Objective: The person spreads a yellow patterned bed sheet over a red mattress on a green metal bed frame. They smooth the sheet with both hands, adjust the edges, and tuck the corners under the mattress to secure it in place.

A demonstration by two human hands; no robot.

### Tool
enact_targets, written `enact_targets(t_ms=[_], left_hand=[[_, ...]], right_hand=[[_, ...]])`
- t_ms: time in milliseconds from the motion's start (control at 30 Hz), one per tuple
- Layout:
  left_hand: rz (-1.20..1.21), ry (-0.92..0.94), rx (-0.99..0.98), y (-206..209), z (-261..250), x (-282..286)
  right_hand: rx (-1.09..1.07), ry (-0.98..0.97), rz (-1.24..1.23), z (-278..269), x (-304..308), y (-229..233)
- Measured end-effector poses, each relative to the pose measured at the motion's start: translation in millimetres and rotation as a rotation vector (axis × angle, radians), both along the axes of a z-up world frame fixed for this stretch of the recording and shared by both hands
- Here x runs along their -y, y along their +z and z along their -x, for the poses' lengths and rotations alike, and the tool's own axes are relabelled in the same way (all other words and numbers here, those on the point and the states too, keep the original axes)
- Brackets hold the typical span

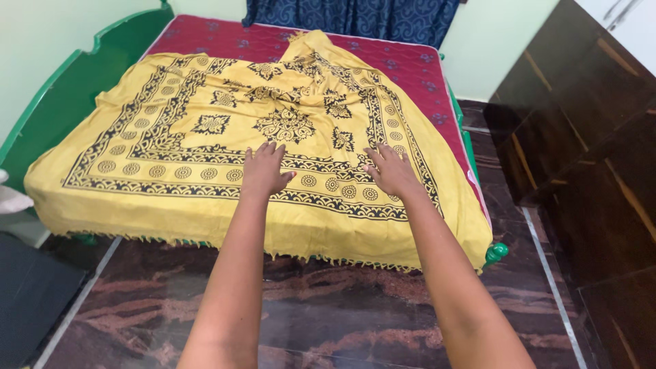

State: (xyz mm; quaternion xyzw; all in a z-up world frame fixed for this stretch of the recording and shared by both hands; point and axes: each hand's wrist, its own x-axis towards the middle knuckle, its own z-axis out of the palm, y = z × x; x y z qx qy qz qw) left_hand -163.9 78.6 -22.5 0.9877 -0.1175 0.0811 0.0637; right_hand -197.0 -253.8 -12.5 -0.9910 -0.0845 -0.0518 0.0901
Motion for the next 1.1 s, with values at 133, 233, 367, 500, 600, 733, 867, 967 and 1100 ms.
enact_targets(t_ms=[133, 233, 367, 500, 600, 733, 867, 967, 1100], left_hand=[[-0.052, 0.026, -0.009, -26.4, 14.1, 6.8], [-0.078, 0.061, -0.077, -59.3, 27.5, 23.6], [-0.096, 0.074, -0.164, -103.1, 42.9, 48.8], [-0.108, 0.081, -0.244, -142.7, 47.0, 70.4], [-0.115, 0.065, -0.277, -177.8, 41.9, 81.2], [-0.092, 0.05, -0.31, -237.4, 34.5, 91.6], [-0.069, 0.04, -0.319, -300.0, 30.4, 94.1], [-0.054, 0.038, -0.278, -342.3, 21.1, 93.3], [-0.022, 0.028, -0.206, -395.7, 3.1, 88.4]], right_hand=[[-0.023, 0.033, 0.004, 0.1, 10.3, -27.9], [-0.033, 0.077, 0.016, 10.5, 25.7, -58.3], [-0.092, 0.086, -0.006, 22.3, 51.2, -92.4], [-0.154, 0.046, -0.015, 21.7, 77.5, -129.2], [-0.17, 0.013, 0.016, 10.3, 96.4, -173.4], [-0.18, -0.008, 0.001, 0.9, 115.6, -245.8], [-0.255, -0.045, -0.031, -1.1, 121.0, -317.8], [-0.246, -0.071, -0.046, -8.4, 124.1, -366.2], [-0.179, -0.085, -0.048, -21.3, 124.6, -427.3]])
